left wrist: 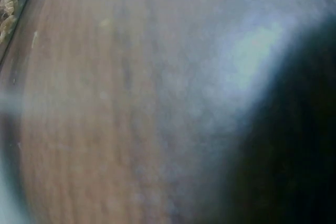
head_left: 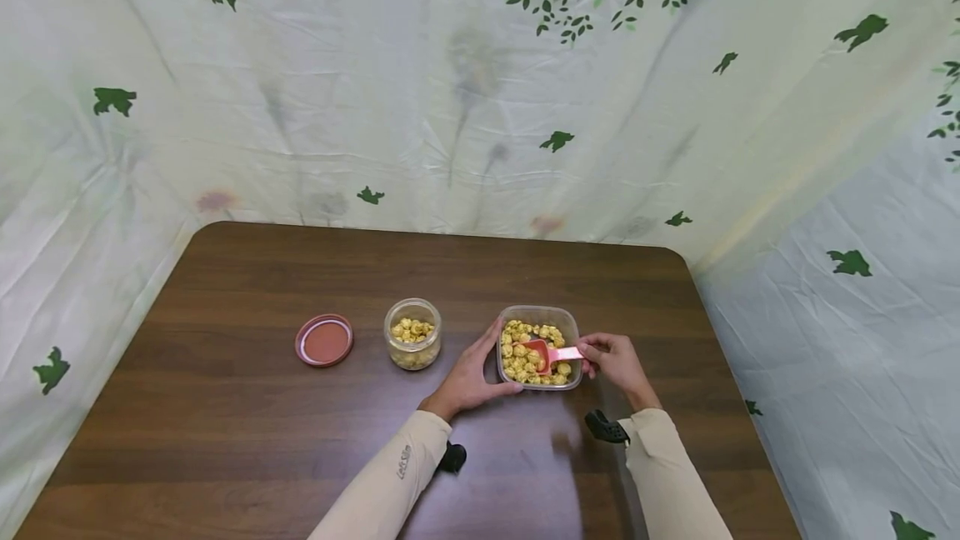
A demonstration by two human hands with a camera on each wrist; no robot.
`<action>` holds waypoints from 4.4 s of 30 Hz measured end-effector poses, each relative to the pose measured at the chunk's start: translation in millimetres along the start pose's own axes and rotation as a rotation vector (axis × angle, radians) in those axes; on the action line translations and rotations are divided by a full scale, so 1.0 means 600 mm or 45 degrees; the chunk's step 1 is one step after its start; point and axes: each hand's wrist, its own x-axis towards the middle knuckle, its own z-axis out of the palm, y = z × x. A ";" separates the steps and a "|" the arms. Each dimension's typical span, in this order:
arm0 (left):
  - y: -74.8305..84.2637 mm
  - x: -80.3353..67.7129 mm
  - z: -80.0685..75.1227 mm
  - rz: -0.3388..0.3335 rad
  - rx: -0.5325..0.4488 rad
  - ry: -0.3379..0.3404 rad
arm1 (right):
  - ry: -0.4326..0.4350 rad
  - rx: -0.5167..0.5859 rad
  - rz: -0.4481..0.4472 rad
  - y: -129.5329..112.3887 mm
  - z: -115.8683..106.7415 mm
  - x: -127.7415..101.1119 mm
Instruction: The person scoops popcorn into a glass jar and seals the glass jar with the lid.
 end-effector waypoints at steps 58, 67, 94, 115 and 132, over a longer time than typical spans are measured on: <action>0.000 -0.001 -0.007 -0.043 0.051 -0.019 | 0.046 0.483 0.236 0.026 -0.010 0.010; 0.001 -0.002 -0.008 -0.047 0.044 -0.016 | 0.075 0.579 0.245 0.031 -0.019 0.008; 0.015 -0.001 -0.030 -0.005 0.062 0.008 | 0.084 0.705 0.212 0.000 -0.040 -0.002; 0.100 0.005 -0.092 0.018 0.088 0.086 | 0.065 0.712 0.178 -0.044 -0.045 -0.007; 0.123 -0.004 -0.167 0.098 -0.008 0.190 | 0.044 0.619 0.150 -0.080 -0.028 0.004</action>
